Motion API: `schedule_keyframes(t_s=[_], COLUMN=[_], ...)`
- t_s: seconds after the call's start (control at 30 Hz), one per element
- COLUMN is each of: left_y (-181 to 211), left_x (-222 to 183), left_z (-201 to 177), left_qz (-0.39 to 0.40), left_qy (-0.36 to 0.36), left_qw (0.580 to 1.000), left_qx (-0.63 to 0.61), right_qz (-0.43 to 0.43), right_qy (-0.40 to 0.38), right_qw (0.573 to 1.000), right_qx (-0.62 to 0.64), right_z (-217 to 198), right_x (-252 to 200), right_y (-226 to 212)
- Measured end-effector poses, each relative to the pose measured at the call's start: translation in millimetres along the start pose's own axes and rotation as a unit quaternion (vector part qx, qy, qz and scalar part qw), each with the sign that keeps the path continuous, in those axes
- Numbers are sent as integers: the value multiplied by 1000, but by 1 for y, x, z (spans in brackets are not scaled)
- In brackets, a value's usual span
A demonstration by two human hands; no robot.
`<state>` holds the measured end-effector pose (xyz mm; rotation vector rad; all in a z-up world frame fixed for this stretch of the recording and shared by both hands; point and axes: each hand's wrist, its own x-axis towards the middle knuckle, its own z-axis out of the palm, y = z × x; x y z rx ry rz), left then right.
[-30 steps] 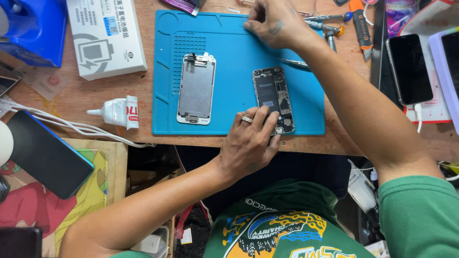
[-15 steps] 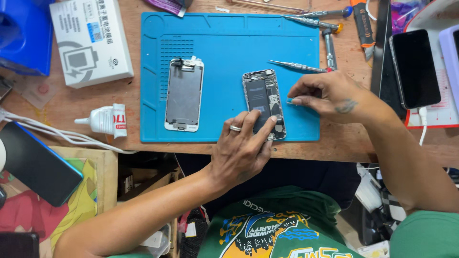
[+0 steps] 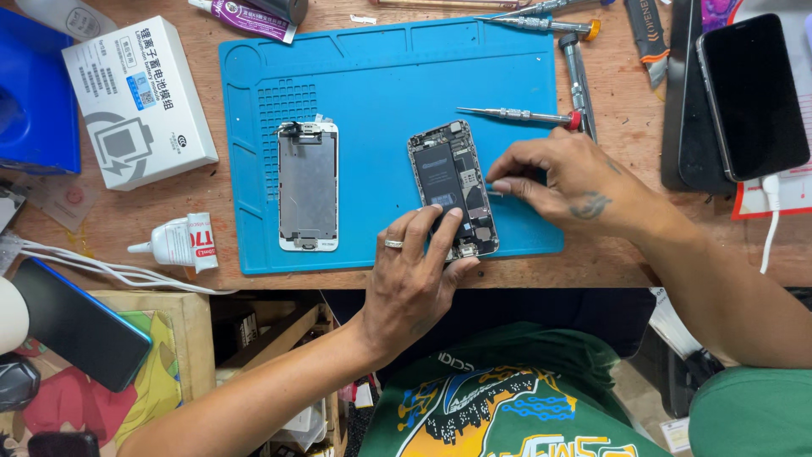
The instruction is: The person uses a precision screwdriver to remove screws from a disassembled smartphone. They then place a new battery into the phone chassis, connect the battery ribbon cable, and reattach the front screen assembly.
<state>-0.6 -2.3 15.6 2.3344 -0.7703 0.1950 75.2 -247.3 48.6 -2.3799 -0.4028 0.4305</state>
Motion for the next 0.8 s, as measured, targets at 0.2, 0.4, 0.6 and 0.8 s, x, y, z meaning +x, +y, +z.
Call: schedule_keyframes(t_s=[0.2, 0.4, 0.6, 0.8], left_y=[-3, -5, -6, -6], left_x=[-1, -4, -3, -4], left_z=[1, 1, 2, 6], left_qz=[-2, 5, 8, 12], left_qy=[12, 14, 20, 24], left_qw=[1000, 1000, 1000, 1000], left_qx=[-5, -5, 0, 14], right_qz=[49, 39, 54, -2], right_qy=[74, 80, 72, 93], right_qw=[985, 981, 980, 988], right_qx=[145, 174, 175, 122], right_z=[-1, 6, 5, 6], right_x=[1, 2, 2, 2], right_y=[-8, -11, -10, -11])
